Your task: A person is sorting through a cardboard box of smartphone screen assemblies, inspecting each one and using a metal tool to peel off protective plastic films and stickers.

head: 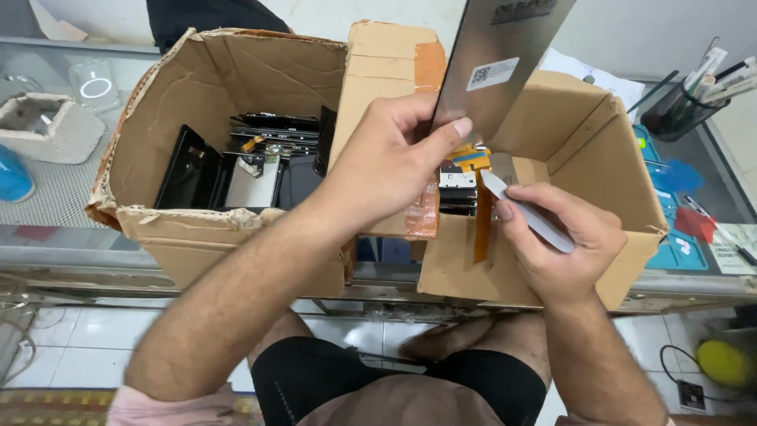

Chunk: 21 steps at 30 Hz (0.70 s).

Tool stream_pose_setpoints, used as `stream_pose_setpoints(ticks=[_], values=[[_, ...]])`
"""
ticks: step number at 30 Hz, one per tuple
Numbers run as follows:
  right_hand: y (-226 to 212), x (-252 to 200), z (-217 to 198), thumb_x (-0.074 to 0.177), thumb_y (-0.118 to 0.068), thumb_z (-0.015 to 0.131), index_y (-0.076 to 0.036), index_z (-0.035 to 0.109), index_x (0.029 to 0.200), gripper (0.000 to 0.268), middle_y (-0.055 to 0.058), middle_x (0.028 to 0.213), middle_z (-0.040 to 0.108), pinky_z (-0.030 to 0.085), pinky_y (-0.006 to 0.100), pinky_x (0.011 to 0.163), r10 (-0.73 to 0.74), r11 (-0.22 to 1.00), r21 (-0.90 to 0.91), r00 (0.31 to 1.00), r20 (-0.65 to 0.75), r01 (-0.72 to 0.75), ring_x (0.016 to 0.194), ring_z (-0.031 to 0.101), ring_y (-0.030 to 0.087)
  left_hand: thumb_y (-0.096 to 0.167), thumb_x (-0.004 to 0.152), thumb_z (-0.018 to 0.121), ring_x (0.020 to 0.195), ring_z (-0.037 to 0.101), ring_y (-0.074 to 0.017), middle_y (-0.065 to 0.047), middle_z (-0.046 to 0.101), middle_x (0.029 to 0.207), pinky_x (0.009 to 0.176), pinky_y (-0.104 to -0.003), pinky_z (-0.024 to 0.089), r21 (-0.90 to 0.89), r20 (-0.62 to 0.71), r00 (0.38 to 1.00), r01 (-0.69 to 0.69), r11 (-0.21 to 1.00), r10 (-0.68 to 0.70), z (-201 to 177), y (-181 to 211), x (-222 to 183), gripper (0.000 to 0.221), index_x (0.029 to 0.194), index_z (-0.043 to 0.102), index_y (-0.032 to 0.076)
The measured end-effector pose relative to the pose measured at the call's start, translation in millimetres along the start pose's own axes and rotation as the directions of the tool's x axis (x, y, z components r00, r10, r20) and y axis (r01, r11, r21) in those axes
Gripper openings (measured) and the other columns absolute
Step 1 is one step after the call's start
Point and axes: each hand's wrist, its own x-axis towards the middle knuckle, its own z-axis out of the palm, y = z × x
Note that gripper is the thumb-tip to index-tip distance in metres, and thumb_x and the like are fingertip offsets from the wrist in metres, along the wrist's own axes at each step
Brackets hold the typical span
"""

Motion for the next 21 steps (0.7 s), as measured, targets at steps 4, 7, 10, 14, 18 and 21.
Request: stream_pose_setpoints(ticks=[4, 7, 10, 14, 18, 21], values=[[8, -9, 7, 0.096, 0.001, 0.075, 0.010, 0.068, 0.105, 0.015, 0.023, 0.100, 0.071, 0.057, 0.034, 0.086, 0.002, 0.989, 0.150, 0.993, -0.116, 0.016, 0.091, 0.069, 0.028, 0.017, 0.097, 0.065, 0.101, 0.071, -0.0109, -0.009, 0.079, 0.110, 0.092, -0.025, 0.060, -0.106, -0.211, 0.977, -0.013, 0.994, -0.010, 15, 11, -30, 0.025, 0.113, 0.074, 0.000], [7, -9, 17, 0.100, -0.007, 0.067, 0.013, 0.062, 0.109, 0.022, 0.027, 0.093, 0.064, 0.057, 0.037, 0.080, 0.033, 0.948, 0.317, 0.976, -0.215, 0.037, 0.082, 0.069, 0.033, 0.017, 0.095, 0.068, 0.087, 0.071, -0.0112, -0.006, 0.075, 0.094, 0.081, -0.029, 0.067, -0.183, -0.368, 0.925, 0.027, 0.983, -0.094, 17, -20, -33, 0.022, 0.111, 0.073, 0.002], [8, -11, 15, 0.098, -0.005, 0.074, 0.009, 0.069, 0.107, 0.017, 0.023, 0.102, 0.070, 0.056, 0.040, 0.094, 0.031, 0.986, 0.166, 0.972, -0.235, 0.008, 0.094, 0.067, 0.029, 0.022, 0.100, 0.063, 0.088, 0.064, -0.0102, -0.003, 0.067, 0.095, 0.077, -0.025, 0.053, -0.003, -0.357, 0.933, -0.054, 0.999, 0.049, 14, -32, -38, 0.017, 0.100, 0.068, 0.006], [-6, -8, 16, 0.092, -0.002, 0.081, 0.009, 0.070, 0.107, 0.021, 0.022, 0.105, 0.072, 0.057, 0.037, 0.090, 0.034, 0.997, 0.078, 0.990, -0.138, -0.024, 0.096, 0.070, 0.029, 0.018, 0.102, 0.057, 0.095, 0.070, -0.0107, -0.006, 0.074, 0.106, 0.080, -0.029, 0.067, -0.101, -0.310, 0.951, -0.036, 0.994, 0.003, 23, -22, -36, 0.019, 0.112, 0.066, 0.003], [-12, -6, 18, 0.090, 0.004, 0.081, 0.009, 0.070, 0.102, 0.017, 0.022, 0.099, 0.072, 0.058, 0.037, 0.088, 0.013, 0.997, 0.083, 0.997, -0.074, -0.007, 0.090, 0.070, 0.030, 0.024, 0.103, 0.051, 0.092, 0.070, -0.0167, -0.002, 0.074, 0.108, 0.087, -0.030, 0.054, 0.243, -0.348, 0.930, -0.036, 0.969, 0.122, 27, -6, -42, 0.024, 0.122, 0.058, 0.011], [-13, -5, 19, 0.088, 0.007, 0.081, 0.012, 0.070, 0.099, 0.017, 0.023, 0.094, 0.071, 0.060, 0.040, 0.088, -0.046, 0.995, 0.093, 0.999, -0.029, 0.048, 0.086, 0.070, 0.032, 0.026, 0.104, 0.049, 0.087, 0.069, -0.0169, 0.001, 0.073, 0.102, 0.082, -0.030, 0.052, 0.338, -0.329, 0.930, -0.046, 0.940, 0.164, 25, -3, -44, 0.019, 0.115, 0.058, 0.013]])
